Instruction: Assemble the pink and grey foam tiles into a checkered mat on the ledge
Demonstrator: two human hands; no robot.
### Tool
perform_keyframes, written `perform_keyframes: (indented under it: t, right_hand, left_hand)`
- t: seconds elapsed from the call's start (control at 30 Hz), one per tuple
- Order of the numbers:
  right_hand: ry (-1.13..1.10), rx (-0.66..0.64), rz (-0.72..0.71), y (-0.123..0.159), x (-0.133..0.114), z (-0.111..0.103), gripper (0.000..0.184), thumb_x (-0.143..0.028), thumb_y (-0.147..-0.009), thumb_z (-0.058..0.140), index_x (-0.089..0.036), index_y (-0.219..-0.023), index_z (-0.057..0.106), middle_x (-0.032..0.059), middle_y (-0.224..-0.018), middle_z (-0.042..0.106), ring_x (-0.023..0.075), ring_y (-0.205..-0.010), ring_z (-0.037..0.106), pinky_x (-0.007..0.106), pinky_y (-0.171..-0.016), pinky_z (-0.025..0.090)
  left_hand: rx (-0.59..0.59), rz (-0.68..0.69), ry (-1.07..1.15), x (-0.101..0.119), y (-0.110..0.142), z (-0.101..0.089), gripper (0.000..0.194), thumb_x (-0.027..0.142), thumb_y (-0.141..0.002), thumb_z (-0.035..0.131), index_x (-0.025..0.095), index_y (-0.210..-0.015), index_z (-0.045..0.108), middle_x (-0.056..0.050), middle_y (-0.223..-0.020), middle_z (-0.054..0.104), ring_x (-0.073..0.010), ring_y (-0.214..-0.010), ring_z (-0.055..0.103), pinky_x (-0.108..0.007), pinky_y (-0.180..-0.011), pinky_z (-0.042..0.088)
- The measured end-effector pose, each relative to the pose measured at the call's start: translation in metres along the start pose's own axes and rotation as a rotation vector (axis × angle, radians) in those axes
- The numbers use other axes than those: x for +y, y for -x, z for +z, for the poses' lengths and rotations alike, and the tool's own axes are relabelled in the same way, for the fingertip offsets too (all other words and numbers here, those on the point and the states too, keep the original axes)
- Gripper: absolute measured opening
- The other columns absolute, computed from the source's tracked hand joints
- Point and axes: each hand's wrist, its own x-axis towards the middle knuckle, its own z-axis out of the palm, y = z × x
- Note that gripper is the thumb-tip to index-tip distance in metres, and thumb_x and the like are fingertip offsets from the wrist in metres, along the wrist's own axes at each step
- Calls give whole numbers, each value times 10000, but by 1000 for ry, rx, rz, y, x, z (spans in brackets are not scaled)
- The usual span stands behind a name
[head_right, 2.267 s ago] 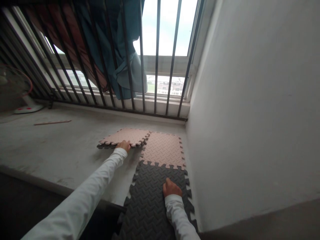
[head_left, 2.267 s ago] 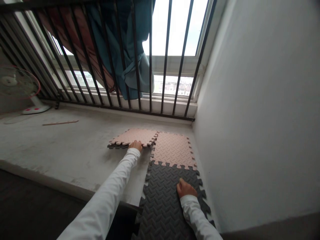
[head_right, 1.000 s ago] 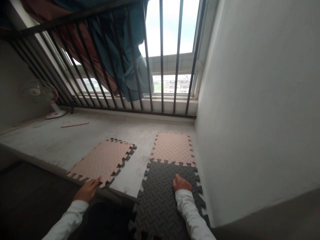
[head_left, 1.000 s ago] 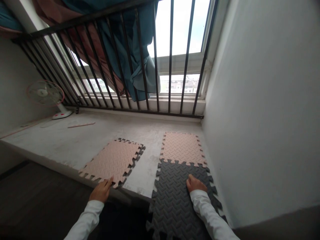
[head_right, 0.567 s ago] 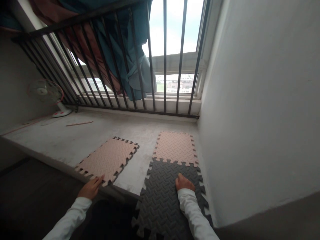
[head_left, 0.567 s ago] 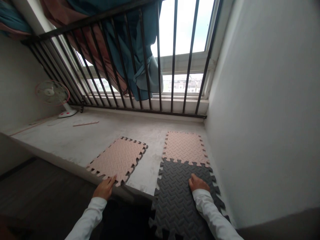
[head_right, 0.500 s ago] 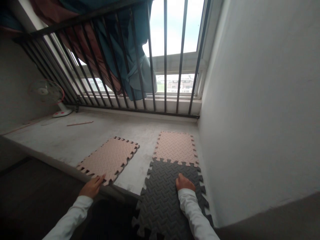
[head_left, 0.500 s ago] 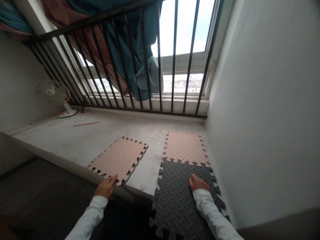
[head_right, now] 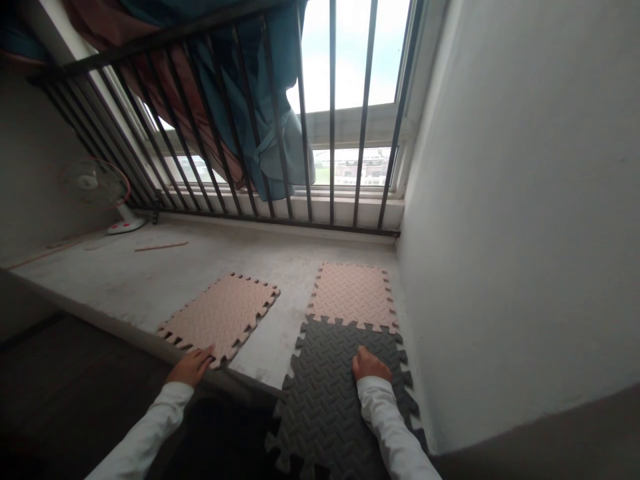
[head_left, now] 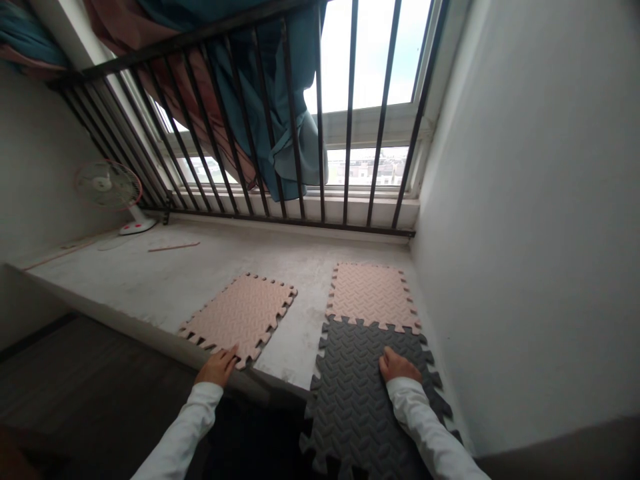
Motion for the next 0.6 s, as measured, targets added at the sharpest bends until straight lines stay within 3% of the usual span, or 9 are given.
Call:
perform_keyframes:
  t: [0.37,0.6]
  right_hand:
    - [12,17,6,-2,1,4,260,-305,-791,287,-263,-843,539,36,-848,644,160,-749,591,249,-563,358]
    - [9,45,-11,-4,3,9,262,-299,-788,288,-255,-823,543,38,-819,648,165,-731,593,254,-561,356]
  left_hand:
    - [-148,-75,-52,2,-17,-9,338,245,-783,335,219,-1006,588,-67,-781,612,-167,-752,532,-261,-723,399]
    - [-391,-172,-144,-17,-52,-23,373,228,-789,314,208,-1086,539,-89,-888,611,-183,-856,534,-259,-754,379]
